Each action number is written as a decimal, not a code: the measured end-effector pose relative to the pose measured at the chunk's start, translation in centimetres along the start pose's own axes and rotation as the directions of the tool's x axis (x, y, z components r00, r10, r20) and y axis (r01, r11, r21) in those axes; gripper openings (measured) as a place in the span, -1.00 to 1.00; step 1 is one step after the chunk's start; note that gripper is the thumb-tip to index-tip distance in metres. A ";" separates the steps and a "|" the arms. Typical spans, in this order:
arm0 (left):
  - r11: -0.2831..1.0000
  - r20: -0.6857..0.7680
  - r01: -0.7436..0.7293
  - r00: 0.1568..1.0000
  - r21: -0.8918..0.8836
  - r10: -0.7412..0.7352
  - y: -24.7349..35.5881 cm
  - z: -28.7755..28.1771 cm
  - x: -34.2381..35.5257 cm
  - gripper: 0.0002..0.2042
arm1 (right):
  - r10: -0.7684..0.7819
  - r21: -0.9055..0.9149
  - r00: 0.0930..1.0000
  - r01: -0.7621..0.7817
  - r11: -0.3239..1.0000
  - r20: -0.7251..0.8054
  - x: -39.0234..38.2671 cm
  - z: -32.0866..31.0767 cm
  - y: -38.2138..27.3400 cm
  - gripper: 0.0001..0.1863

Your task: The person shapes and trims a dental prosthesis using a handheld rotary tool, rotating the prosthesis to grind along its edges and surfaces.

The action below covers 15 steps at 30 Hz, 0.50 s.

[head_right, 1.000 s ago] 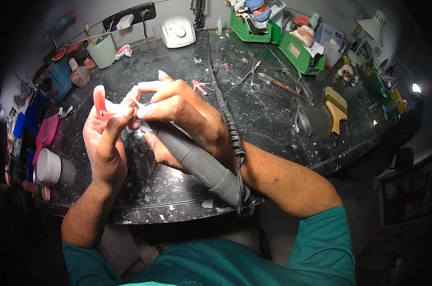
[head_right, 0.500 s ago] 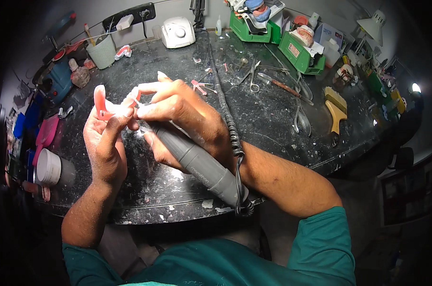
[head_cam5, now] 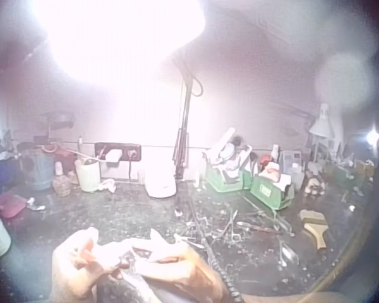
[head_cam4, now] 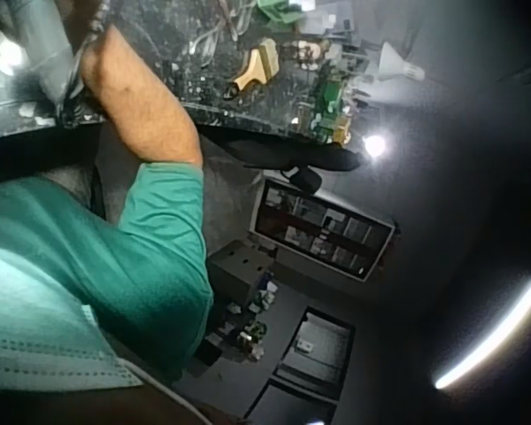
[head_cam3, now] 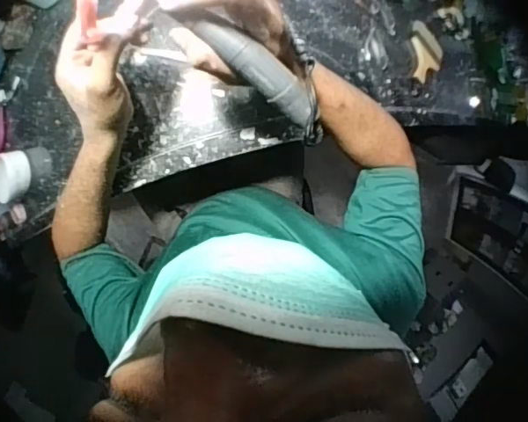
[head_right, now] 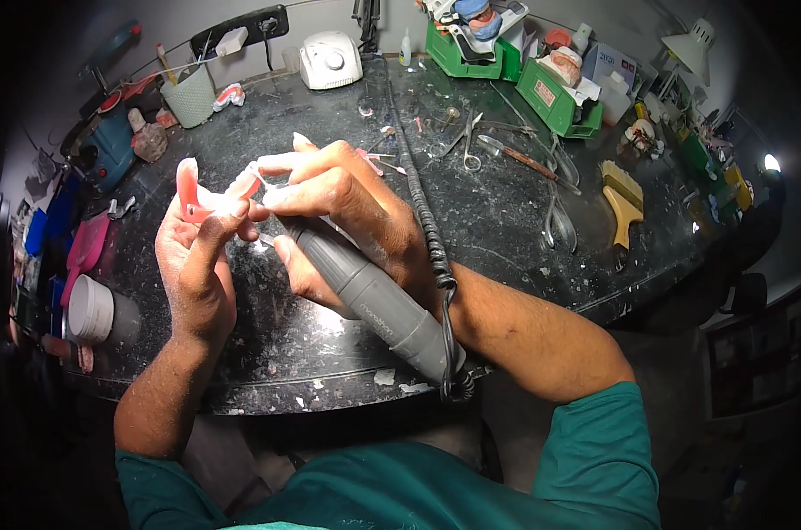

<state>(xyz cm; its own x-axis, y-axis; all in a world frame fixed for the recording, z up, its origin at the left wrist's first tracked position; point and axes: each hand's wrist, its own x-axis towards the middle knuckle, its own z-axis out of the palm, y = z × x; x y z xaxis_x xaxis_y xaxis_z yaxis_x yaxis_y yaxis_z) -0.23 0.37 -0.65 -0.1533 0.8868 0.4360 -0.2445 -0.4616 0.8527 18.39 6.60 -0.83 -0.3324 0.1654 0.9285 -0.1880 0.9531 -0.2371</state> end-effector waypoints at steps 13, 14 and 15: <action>0.998 0.014 -0.020 1.000 0.062 0.019 -0.1 -0.2 0.0 -0.77 | 0.001 0.027 0.999 -0.003 1.000 0.042 0.0 -0.2 -0.2 -0.51; 0.997 0.020 -0.020 1.000 0.069 0.018 -0.2 -0.3 0.0 -0.78 | 0.016 0.025 0.999 -0.017 1.000 0.044 0.1 -0.1 -0.4 -0.51; 0.997 0.019 -0.020 1.000 0.071 0.018 -0.1 -0.3 -0.1 -0.78 | 0.030 0.022 0.998 -0.031 0.999 0.047 0.1 -0.1 -0.5 -0.51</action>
<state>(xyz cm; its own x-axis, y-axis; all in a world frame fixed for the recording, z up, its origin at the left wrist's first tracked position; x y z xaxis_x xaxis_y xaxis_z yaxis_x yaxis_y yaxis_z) -0.47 0.37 -0.88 -0.1400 0.8784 0.4569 -0.1731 -0.4760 0.8622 18.50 6.17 -0.60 -0.3805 0.1816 0.9068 -0.1982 0.9417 -0.2718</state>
